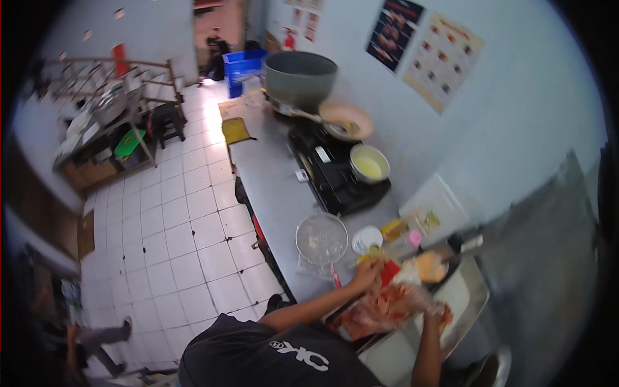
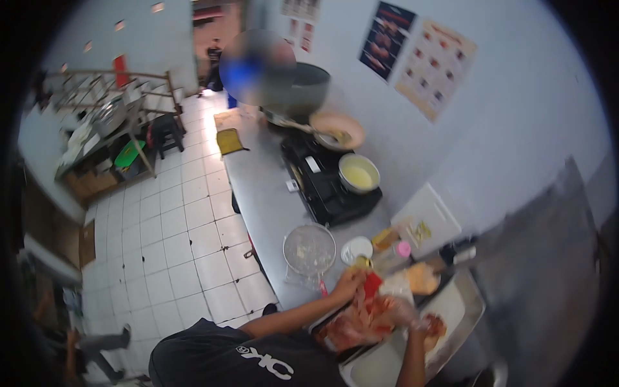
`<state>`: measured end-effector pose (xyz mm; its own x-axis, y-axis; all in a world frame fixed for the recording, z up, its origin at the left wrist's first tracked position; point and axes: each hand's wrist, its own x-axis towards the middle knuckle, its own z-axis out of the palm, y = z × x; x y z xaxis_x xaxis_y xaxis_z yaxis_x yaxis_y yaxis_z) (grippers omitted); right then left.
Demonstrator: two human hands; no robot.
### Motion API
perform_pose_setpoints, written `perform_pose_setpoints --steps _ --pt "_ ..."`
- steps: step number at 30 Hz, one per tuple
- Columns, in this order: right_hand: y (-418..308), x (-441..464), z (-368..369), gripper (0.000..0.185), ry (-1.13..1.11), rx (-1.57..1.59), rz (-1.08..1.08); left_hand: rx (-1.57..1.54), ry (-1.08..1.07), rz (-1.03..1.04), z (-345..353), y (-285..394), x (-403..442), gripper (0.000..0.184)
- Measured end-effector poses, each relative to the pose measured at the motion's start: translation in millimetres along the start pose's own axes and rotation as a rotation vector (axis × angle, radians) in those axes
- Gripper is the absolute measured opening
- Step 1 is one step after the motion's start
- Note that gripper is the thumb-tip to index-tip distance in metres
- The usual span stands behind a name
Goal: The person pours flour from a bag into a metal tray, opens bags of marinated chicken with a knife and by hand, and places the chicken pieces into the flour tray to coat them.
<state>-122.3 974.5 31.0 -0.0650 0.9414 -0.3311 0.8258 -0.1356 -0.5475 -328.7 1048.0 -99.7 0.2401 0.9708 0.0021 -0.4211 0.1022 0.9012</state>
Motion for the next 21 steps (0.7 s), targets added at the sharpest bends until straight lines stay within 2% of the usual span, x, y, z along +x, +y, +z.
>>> perform_pose_setpoints --steps 1,3,4,5,6,7,8,10,13,18,20,21 --pt "-7 -10 -12 0.021 0.020 0.044 0.009 0.009 0.053 -0.107 -2 4 -2 0.039" --pt "-11 -27 -35 0.022 0.059 0.087 0.084 0.017 0.047 -0.072 -9 8 0 0.035" --pt "-10 -35 -45 0.023 0.070 0.119 0.157 -0.056 0.063 -0.122 1 42 -11 0.033" --pt "-3 -44 -55 0.023 0.077 0.207 0.248 0.010 0.016 -0.062 -12 11 -2 0.032" --pt "38 -43 -59 0.046 0.048 0.513 0.233 -0.102 0.030 -0.205 -8 26 -9 0.031" --pt "24 -56 -68 0.040 0.145 0.786 -0.120 -0.170 -0.049 -0.132 -9 27 -9 0.029" --pt "44 -63 -71 0.033 0.221 0.855 -0.138 -0.086 0.007 -0.134 0 35 -11 0.033" --pt "72 -86 -93 0.036 0.340 0.708 -0.013 -0.207 -0.027 -0.184 -7 27 -9 0.036" --pt "97 -111 -111 0.036 0.542 0.681 0.080 -0.207 -0.062 -0.166 -2 29 -6 0.039" --pt "187 -118 -115 0.030 0.520 0.580 0.196 -0.159 -0.078 -0.131 2 40 -10 0.036" --pt "207 -116 -117 0.024 0.466 0.281 0.186 -0.163 -0.085 -0.126 3 41 -10 0.036" --pt "218 -114 -118 0.024 0.467 0.279 0.180 -0.169 -0.094 -0.125 3 42 -10 0.036"
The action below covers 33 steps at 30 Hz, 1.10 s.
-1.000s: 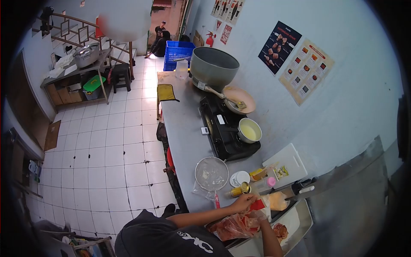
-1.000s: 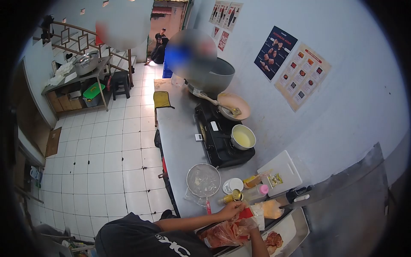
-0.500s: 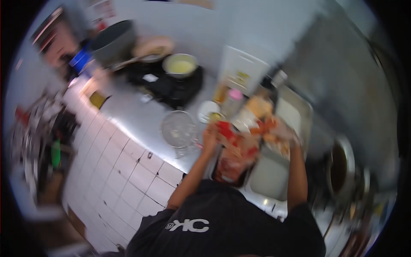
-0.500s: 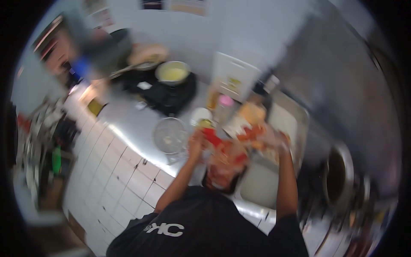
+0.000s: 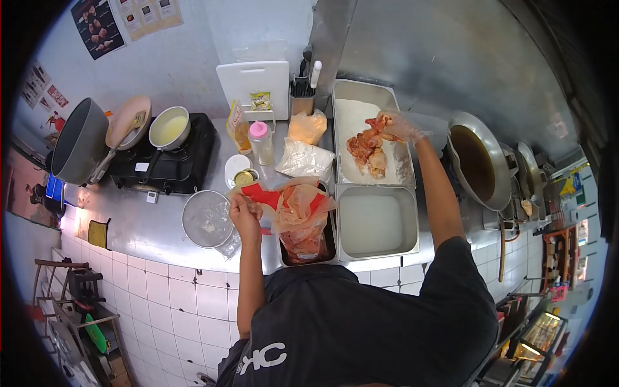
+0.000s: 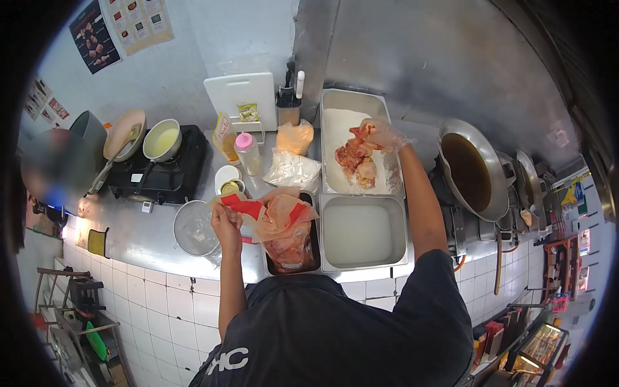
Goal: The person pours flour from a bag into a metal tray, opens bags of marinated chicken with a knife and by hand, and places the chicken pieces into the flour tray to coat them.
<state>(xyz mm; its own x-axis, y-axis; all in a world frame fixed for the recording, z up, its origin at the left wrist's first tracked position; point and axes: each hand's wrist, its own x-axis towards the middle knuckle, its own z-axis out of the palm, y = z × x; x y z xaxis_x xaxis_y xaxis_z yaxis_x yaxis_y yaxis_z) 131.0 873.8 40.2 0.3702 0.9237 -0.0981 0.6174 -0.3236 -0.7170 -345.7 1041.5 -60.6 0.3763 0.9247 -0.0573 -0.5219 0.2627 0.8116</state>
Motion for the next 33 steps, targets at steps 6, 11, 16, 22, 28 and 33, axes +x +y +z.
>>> perform_pose_setpoints --steps 6,11,16,22,28,33 --pt "55 22 -1 0.023 0.224 -0.539 0.051 0.028 0.043 -0.008 1 2 -2 0.041" --pt "-13 31 12 0.017 0.383 -0.367 -0.156 0.017 0.036 -0.014 -2 1 -1 0.041" --pt "-140 11 114 0.021 -0.423 0.057 -0.271 0.058 0.055 -0.045 -2 -2 -5 0.040" --pt "-132 27 273 0.033 -0.753 -0.480 -0.697 0.089 -0.042 -0.009 6 -1 -10 0.039" --pt "-143 32 299 0.054 -0.765 -0.735 -0.067 0.127 0.057 -0.018 0 -8 -9 0.039" --pt "-64 60 354 0.051 -0.736 -0.486 -0.164 0.134 0.006 -0.020 -4 -4 -5 0.039"
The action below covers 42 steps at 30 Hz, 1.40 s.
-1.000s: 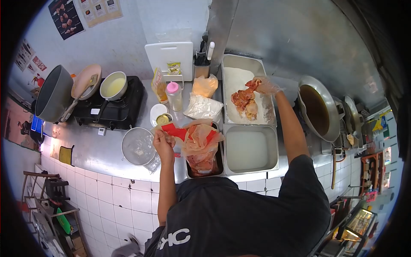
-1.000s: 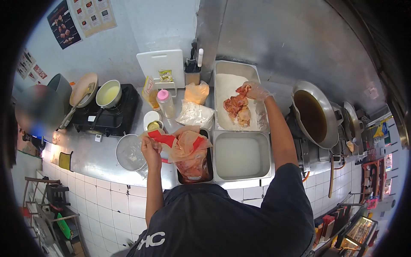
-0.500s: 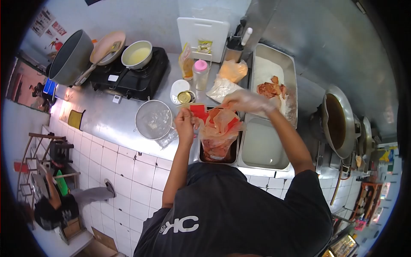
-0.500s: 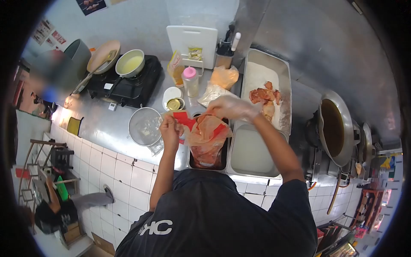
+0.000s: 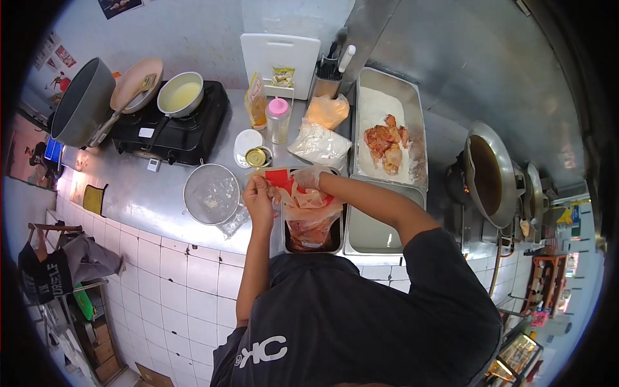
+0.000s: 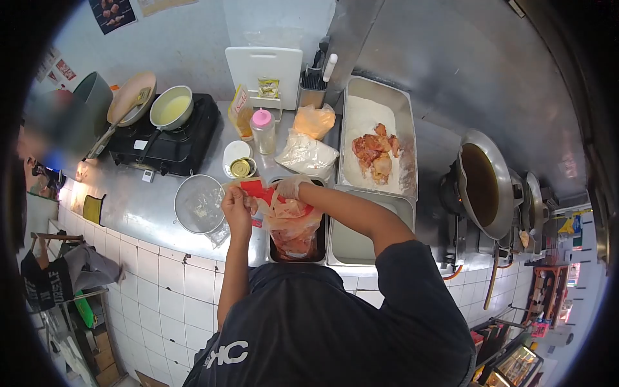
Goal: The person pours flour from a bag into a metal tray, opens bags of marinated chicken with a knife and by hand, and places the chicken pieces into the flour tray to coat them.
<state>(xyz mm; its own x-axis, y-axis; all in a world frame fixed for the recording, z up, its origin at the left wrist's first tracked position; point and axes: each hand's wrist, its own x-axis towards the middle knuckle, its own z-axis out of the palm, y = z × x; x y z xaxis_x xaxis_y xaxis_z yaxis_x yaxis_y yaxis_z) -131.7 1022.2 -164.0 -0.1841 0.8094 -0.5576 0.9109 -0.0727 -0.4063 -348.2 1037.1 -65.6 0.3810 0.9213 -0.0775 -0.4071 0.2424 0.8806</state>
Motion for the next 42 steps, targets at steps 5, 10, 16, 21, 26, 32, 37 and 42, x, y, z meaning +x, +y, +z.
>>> perform_pose_setpoints --steps 5,10,16,21,26,32,37,42 --pt "-32 -12 -21 0.032 -0.036 -0.217 0.135 0.001 -0.056 -0.014 2 -2 0 0.040" --pt "-38 -8 -28 0.024 -0.066 -0.452 0.073 0.020 -0.051 0.005 3 -2 4 0.043" --pt "-41 -16 -40 0.019 -0.046 -0.535 0.093 0.039 -0.077 0.006 3 0 9 0.042" --pt "-51 -15 -26 0.041 0.284 0.259 0.026 0.042 -0.081 -0.015 12 4 2 0.041" --pt "-24 29 -4 0.036 0.145 0.460 -0.122 0.019 -0.140 -0.017 9 -4 -2 0.041" --pt "-30 44 -8 0.032 0.021 0.566 -0.166 -0.006 -0.085 -0.022 -4 5 1 0.041" --pt "-37 33 -21 0.028 -0.057 0.793 -0.198 -0.023 -0.085 -0.020 -11 8 11 0.041" --pt "-36 3 -50 0.024 -0.189 1.054 -0.238 -0.005 -0.098 -0.053 -6 9 11 0.043"
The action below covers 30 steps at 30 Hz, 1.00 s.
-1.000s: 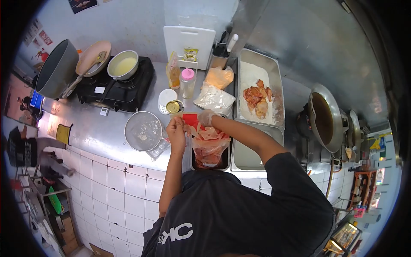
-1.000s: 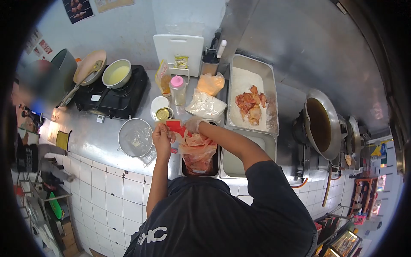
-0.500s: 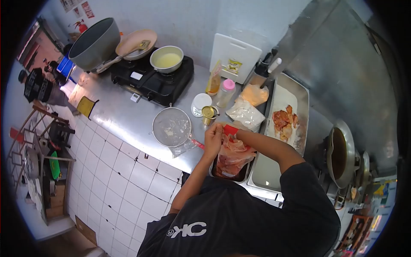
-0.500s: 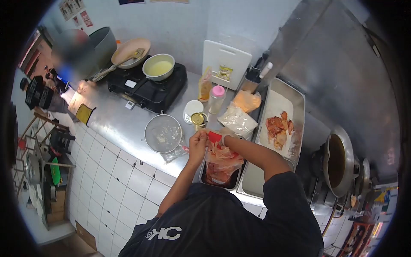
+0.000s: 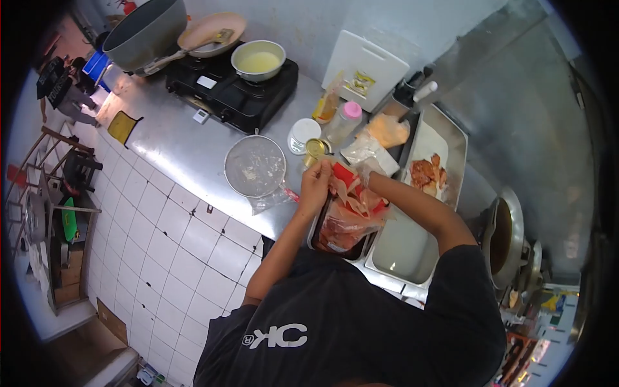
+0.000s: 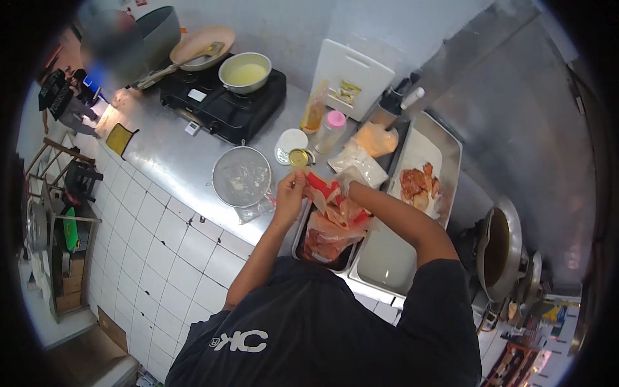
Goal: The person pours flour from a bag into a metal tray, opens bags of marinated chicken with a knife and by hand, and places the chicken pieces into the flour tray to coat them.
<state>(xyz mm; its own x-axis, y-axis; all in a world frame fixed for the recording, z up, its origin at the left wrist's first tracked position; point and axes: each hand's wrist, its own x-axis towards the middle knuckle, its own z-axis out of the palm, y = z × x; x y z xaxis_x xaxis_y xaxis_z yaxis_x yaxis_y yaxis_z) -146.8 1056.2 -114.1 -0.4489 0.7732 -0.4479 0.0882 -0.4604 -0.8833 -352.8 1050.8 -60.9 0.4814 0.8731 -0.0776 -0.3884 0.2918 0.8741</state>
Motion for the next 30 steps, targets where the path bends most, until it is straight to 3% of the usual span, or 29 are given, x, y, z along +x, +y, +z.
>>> perform_pose_setpoints --steps 12,17,22,30 --pt "20 7 -14 0.018 0.035 0.254 0.042 -0.015 -0.003 -0.006 -5 1 -3 0.042" --pt "65 23 -4 0.017 0.139 0.491 0.024 -0.024 0.003 -0.058 2 -4 2 0.043" --pt "25 12 19 0.016 0.168 0.286 0.018 0.134 -0.061 0.068 2 -22 4 0.044" --pt "33 32 12 0.019 0.076 0.184 0.010 0.128 -0.086 -0.007 -6 -10 5 0.044"
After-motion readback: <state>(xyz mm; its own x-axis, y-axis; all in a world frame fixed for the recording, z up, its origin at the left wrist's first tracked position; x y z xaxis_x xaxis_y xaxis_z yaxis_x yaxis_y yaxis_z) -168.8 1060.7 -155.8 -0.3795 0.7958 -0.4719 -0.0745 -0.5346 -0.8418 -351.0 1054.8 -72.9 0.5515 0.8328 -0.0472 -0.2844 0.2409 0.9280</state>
